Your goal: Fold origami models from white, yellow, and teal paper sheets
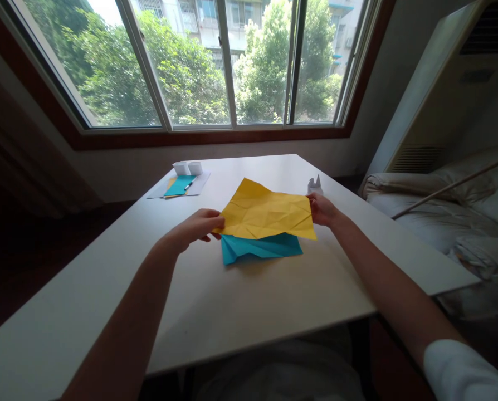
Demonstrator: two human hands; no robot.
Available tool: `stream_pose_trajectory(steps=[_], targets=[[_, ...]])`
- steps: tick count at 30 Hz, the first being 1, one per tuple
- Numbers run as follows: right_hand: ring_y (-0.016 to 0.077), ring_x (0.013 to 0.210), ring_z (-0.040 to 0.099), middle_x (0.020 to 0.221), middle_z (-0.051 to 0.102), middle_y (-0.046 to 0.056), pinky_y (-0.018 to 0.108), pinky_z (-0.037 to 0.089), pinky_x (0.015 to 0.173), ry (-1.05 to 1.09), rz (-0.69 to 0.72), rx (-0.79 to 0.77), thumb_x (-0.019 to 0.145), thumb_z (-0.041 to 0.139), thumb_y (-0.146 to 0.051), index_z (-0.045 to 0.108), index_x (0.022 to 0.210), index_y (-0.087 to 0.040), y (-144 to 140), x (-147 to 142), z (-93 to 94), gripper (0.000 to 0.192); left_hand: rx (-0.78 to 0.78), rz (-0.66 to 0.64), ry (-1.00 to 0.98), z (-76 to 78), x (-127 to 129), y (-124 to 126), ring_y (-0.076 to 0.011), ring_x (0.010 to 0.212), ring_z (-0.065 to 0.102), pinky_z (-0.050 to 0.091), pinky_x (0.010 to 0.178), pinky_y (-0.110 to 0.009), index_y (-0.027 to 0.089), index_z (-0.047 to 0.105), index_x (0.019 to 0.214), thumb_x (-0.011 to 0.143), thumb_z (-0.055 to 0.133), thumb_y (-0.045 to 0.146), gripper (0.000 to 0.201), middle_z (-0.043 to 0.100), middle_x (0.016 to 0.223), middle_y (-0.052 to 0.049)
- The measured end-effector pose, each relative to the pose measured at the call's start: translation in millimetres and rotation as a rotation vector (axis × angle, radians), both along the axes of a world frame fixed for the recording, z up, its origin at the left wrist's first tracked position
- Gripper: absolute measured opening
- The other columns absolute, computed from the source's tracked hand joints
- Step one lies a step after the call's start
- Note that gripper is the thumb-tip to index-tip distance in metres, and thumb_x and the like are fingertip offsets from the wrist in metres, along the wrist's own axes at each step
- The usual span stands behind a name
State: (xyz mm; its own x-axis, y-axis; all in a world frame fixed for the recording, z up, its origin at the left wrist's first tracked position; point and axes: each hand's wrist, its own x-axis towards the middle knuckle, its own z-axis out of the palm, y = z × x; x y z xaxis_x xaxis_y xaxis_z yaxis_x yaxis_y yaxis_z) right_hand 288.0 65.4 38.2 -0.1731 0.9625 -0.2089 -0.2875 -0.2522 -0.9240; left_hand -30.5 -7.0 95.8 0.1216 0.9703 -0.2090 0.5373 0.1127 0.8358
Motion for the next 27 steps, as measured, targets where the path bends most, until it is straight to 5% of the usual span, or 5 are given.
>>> stream_pose_trajectory(steps=[6,10,16,20,27], targets=[[0.0132,0.047,0.054,0.058,0.060,0.004,0.028,0.046,0.051,-0.545,-0.024,0.075,0.072,0.055,-0.028,0.053,0.062,-0.019,23,-25,-3.0,0.013,0.084,-0.009,0.363,-29.8,-30,-2,-0.0203,0.050,0.053,0.034,0.043,-0.023,0.020,0.052,0.040,0.040,0.076,0.031,0.026,0.049,0.041,-0.001],[0.0116,0.041,0.051,0.055,0.061,0.004,0.024,0.039,0.042,-0.723,0.014,0.091,0.063,0.063,-0.026,0.054,0.057,-0.017,34,-36,-0.9,0.014,0.402,0.147,0.139,-35.6,-21,6,-0.0329,0.084,0.059,0.044,0.061,-0.032,0.019,0.042,0.039,0.036,0.080,0.038,0.043,0.055,0.053,-0.005],[0.0172,0.052,0.056,0.058,0.062,0.007,0.028,0.040,0.050,-1.017,-0.020,0.212,0.063,0.063,-0.027,0.056,0.053,-0.016,46,-39,3.1,0.017,0.456,-0.244,0.311,-35.2,54,28,-0.0418,0.118,0.039,0.027,0.096,-0.053,0.022,0.064,0.080,0.048,0.068,0.066,0.055,0.060,0.107,-0.014],[0.0271,0.090,0.057,0.090,0.064,0.014,0.038,0.041,0.078,-1.212,-0.263,0.375,0.073,0.057,-0.029,0.061,0.079,-0.016,57,-24,4.2,0.015,0.249,-0.333,0.582,-63.8,70,40,-0.0492,0.130,0.007,0.008,0.091,-0.071,0.036,0.039,0.131,0.059,0.048,0.078,0.084,0.022,0.147,-0.012],[0.0308,0.116,0.037,0.127,0.042,0.018,0.043,0.032,0.089,-1.312,-0.714,0.308,0.082,0.046,-0.028,0.047,0.117,-0.018,86,38,-12.5,0.036,0.270,-0.335,0.715,-82.2,55,44,-0.0496,0.130,-0.002,0.001,0.090,-0.074,0.044,0.026,0.136,0.060,0.038,0.083,0.087,0.006,0.151,-0.006]])
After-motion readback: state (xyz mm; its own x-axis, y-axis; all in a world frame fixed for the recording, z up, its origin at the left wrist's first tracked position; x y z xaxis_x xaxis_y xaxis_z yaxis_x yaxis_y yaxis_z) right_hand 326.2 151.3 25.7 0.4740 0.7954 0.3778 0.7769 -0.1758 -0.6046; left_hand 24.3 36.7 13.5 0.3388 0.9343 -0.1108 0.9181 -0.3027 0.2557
